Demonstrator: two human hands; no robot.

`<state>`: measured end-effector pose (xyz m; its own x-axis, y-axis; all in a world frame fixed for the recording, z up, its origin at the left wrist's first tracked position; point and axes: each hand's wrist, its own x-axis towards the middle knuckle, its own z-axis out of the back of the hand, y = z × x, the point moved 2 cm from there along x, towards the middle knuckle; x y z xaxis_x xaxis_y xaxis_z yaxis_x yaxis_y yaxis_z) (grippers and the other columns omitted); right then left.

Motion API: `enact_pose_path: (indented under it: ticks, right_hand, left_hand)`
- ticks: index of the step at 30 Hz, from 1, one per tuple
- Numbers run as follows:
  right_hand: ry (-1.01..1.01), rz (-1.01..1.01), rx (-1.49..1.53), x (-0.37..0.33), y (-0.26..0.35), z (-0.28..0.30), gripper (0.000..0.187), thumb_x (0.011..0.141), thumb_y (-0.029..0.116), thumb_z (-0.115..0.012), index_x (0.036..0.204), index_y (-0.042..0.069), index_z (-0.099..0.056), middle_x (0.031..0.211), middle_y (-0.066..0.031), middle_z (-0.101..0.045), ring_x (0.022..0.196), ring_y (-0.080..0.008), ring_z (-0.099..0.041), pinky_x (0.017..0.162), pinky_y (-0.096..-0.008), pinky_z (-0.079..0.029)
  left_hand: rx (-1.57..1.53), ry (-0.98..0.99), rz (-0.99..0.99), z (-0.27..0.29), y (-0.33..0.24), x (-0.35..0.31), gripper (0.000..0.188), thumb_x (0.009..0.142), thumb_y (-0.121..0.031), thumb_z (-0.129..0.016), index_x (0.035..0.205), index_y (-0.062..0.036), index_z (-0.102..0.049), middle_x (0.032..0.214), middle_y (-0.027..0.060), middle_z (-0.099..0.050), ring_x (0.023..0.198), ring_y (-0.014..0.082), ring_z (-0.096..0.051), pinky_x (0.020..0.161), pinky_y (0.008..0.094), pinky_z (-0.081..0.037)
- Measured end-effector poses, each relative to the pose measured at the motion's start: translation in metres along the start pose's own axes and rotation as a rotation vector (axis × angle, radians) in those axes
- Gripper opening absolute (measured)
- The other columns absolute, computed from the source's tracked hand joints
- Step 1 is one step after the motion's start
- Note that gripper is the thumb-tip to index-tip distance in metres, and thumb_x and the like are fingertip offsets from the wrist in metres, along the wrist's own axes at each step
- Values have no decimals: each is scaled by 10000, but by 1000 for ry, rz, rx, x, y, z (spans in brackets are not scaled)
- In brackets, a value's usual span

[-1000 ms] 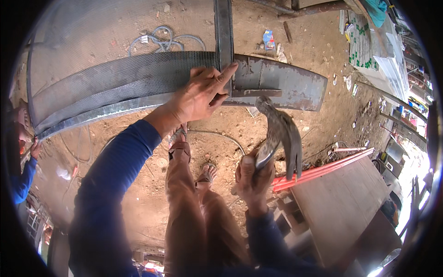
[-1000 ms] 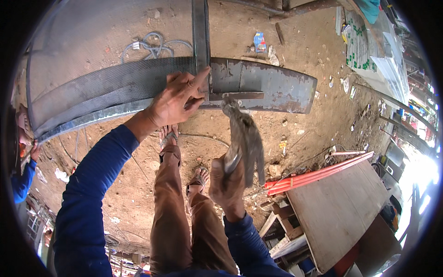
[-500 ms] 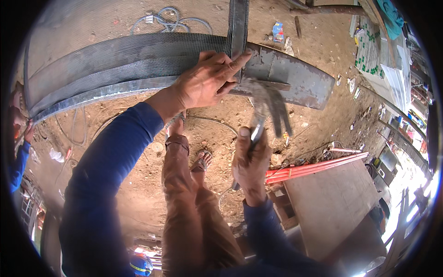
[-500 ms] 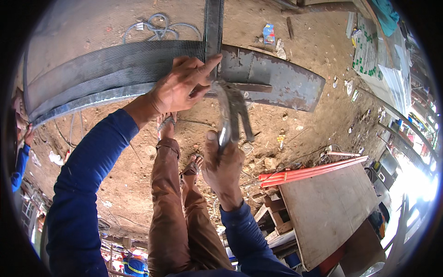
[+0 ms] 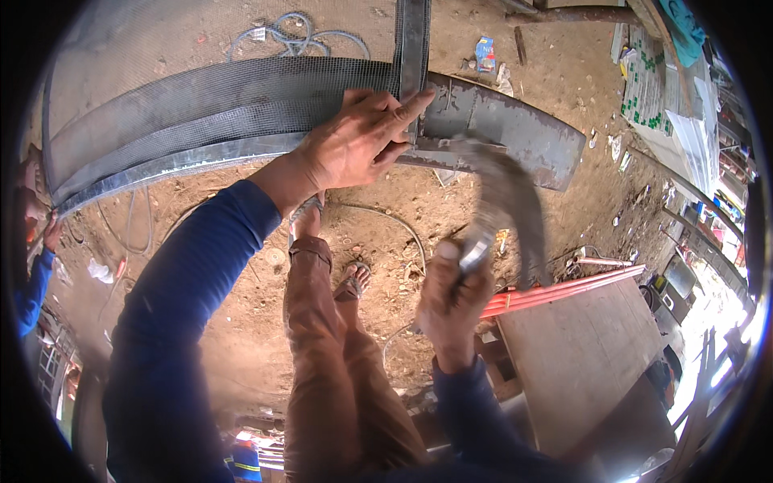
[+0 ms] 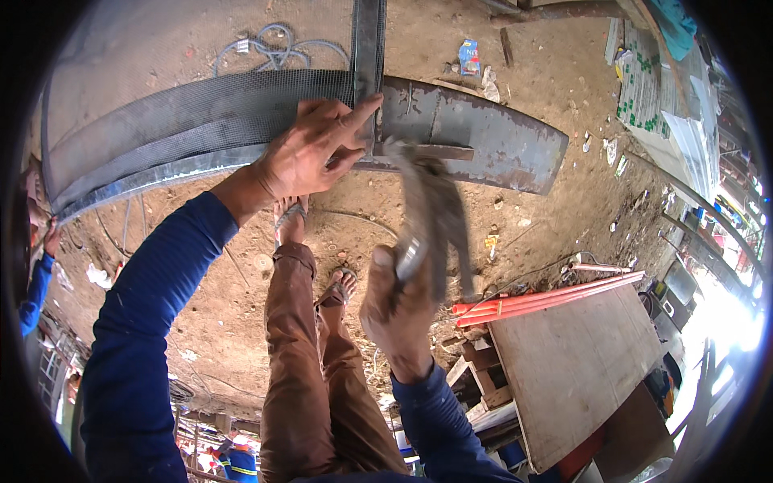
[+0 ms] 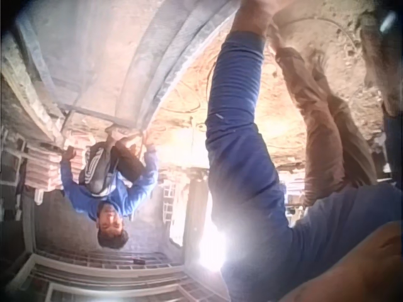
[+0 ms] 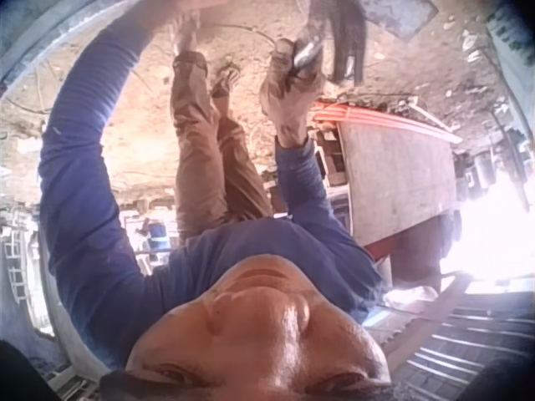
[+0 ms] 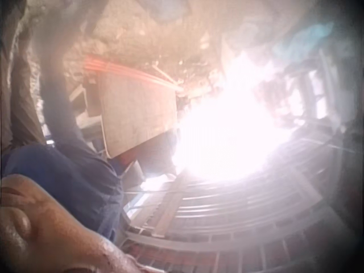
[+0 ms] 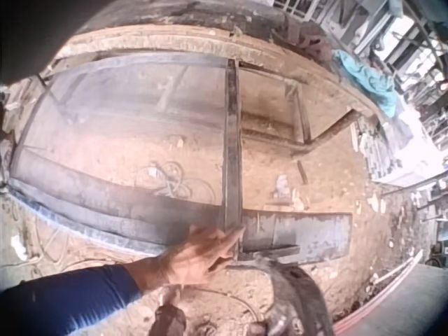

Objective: The person uses a hammer to drive nails into a metal frame, securing a wire mesh screen. Another person assists by holding the frame steady. The worker repeatedly positions nails and strikes them to attach the mesh to the frame.

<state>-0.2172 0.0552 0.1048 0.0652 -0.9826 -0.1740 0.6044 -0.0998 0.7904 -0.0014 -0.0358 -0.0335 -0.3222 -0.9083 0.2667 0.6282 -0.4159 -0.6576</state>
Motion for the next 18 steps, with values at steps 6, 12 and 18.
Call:
enact_pose_path:
  ticks: [6, 12, 18]
  right_hand:
    - [80, 338, -200, -4, 2, 6, 274, 1184, 335, -562, 1085, 89, -631, 687, 8, -508, 492, -114, -423, 449, -337, -331]
    - [68, -213, -4, 5, -12, -12, 338, 1177, 358, -623, 1118, 24, -620, 622, 58, -459, 522, -38, -423, 464, -295, -304]
    - [-109, 153, 370, -16, 20, 19, 308, 1120, 394, -701, 1116, 109, -586, 784, -25, -560, 538, -93, -485, 418, -285, -319]
  left_hand:
    - [4, -9, -8, 1, 0, 3, 1072, 923, -170, -877, 1788, -66, -253, 948, -27, -685, 1001, 176, -594, 1106, 399, -441]
    - [3, -19, -35, -1, 0, 4, 1062, 923, -168, -877, 1785, -68, -265, 955, -39, -701, 1005, 172, -597, 1121, 393, -429]
    - [-12, 11, -15, -1, 0, 5, 1045, 928, -164, -871, 1786, -88, -279, 958, -41, -701, 1014, 180, -599, 1130, 396, -421]
